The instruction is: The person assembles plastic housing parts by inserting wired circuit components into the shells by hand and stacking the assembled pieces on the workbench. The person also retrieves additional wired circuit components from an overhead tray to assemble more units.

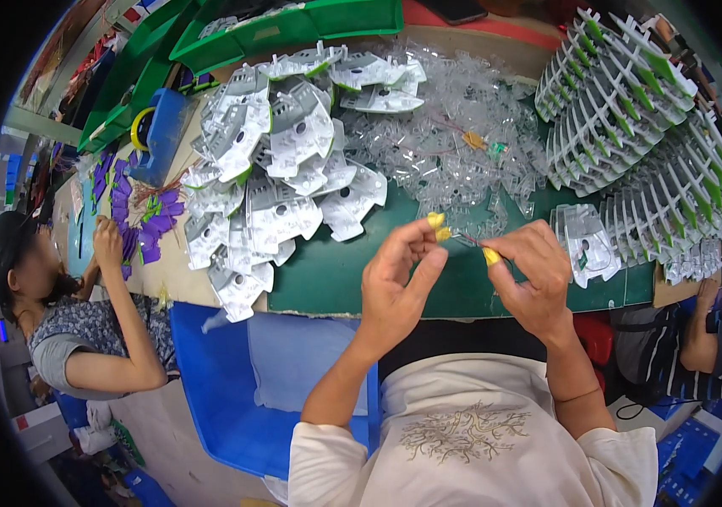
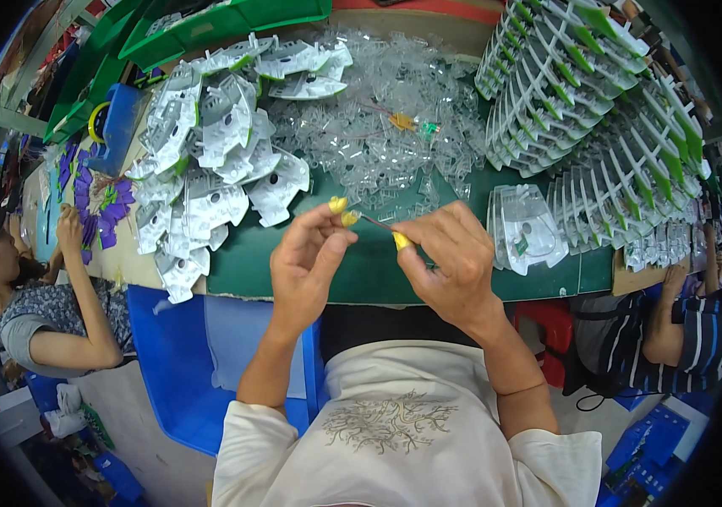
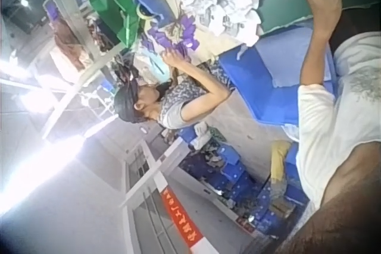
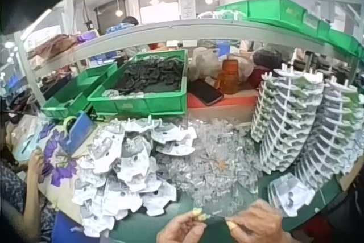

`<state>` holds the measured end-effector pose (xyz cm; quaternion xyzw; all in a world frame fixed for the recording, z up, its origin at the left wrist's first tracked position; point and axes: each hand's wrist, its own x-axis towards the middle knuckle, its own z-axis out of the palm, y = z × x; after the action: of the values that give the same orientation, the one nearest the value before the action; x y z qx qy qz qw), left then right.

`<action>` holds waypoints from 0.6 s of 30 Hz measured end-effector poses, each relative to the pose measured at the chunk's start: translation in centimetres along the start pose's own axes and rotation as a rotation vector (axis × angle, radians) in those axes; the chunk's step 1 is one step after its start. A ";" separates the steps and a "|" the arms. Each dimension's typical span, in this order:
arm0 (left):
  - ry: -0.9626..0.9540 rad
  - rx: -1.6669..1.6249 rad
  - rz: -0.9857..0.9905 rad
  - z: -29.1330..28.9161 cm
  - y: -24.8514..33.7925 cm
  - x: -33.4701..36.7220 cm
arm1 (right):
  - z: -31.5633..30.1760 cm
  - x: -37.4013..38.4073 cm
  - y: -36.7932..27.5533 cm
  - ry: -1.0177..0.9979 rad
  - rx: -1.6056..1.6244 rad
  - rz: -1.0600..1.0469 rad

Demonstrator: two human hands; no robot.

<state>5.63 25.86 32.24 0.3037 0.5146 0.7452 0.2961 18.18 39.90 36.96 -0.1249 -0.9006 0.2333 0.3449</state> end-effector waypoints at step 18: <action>0.120 0.052 -0.064 4.7 -0.4 -1.6 | -1.8 -2.6 -0.3 -0.072 0.474 0.435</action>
<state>10.28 27.51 32.99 0.2493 0.5602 0.7385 0.2804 21.29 39.22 36.85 -0.2224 -0.7849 0.5090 0.2745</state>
